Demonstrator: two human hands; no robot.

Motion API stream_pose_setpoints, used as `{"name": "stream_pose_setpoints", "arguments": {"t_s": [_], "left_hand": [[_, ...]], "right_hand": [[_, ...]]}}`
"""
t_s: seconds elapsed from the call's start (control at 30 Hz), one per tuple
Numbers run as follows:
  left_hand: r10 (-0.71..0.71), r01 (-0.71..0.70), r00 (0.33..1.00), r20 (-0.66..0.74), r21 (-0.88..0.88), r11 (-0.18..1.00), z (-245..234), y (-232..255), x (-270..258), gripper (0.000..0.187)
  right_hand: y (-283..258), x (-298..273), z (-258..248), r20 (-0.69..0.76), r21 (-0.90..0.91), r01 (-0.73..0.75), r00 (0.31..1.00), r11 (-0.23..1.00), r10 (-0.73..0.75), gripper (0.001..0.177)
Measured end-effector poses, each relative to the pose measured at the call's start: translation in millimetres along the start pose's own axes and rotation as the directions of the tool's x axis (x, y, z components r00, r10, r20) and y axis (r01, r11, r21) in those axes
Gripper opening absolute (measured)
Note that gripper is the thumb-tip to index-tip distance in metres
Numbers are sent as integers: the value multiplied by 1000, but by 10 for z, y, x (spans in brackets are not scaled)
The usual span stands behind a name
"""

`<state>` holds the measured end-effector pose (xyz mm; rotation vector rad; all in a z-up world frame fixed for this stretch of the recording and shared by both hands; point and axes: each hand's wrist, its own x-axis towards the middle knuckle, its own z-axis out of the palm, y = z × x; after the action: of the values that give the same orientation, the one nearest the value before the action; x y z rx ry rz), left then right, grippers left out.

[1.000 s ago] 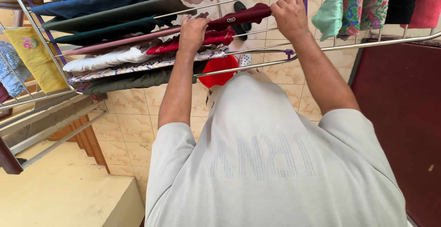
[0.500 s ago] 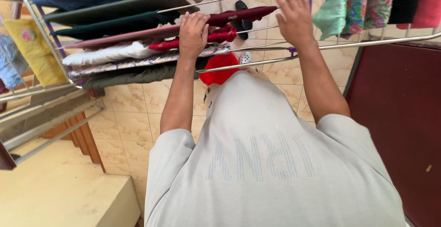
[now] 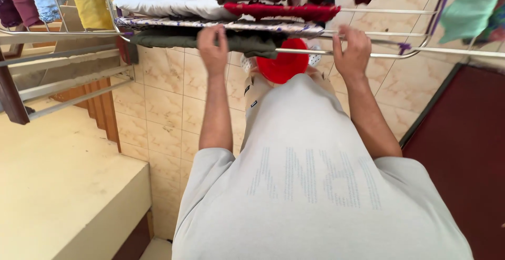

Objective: The person takes clothing items from a bucket, unfolds them by hand, and hangs them onto a clothes drying rack.

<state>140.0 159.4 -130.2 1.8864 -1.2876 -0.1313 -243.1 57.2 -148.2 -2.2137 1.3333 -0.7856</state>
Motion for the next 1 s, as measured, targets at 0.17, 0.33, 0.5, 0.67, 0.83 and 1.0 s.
{"name": "stream_pose_setpoints", "arguments": {"t_s": [0.17, 0.33, 0.5, 0.67, 0.83, 1.0], "left_hand": [[9, -7, 999, -43, 47, 999, -616, -656, 186, 8], [78, -79, 996, 49, 11, 997, -978, -1116, 480, 8], [273, -246, 917, 290, -125, 961, -787, -1151, 610, 15], [375, -383, 829, 415, -69, 921, -126, -776, 708, 34], [374, -457, 801, 467, 74, 886, 385, -725, 700, 26], [334, -489, 762, 555, 155, 859, 722, -557, 640, 18]], "right_hand": [[-260, 107, 436, -16, -114, -126, 992, 985, 125, 23], [-290, 85, 718, -4, -254, -50, 999, 966, 51, 12], [20, 112, 933, -288, -267, -237, 945, 934, 157, 9], [189, 395, 1071, -262, -363, -253, 951, 897, 162, 7], [346, 437, 810, -97, -536, -73, 995, 841, 25, 9], [721, 386, 251, -35, -592, -54, 999, 804, 42, 7]]}}
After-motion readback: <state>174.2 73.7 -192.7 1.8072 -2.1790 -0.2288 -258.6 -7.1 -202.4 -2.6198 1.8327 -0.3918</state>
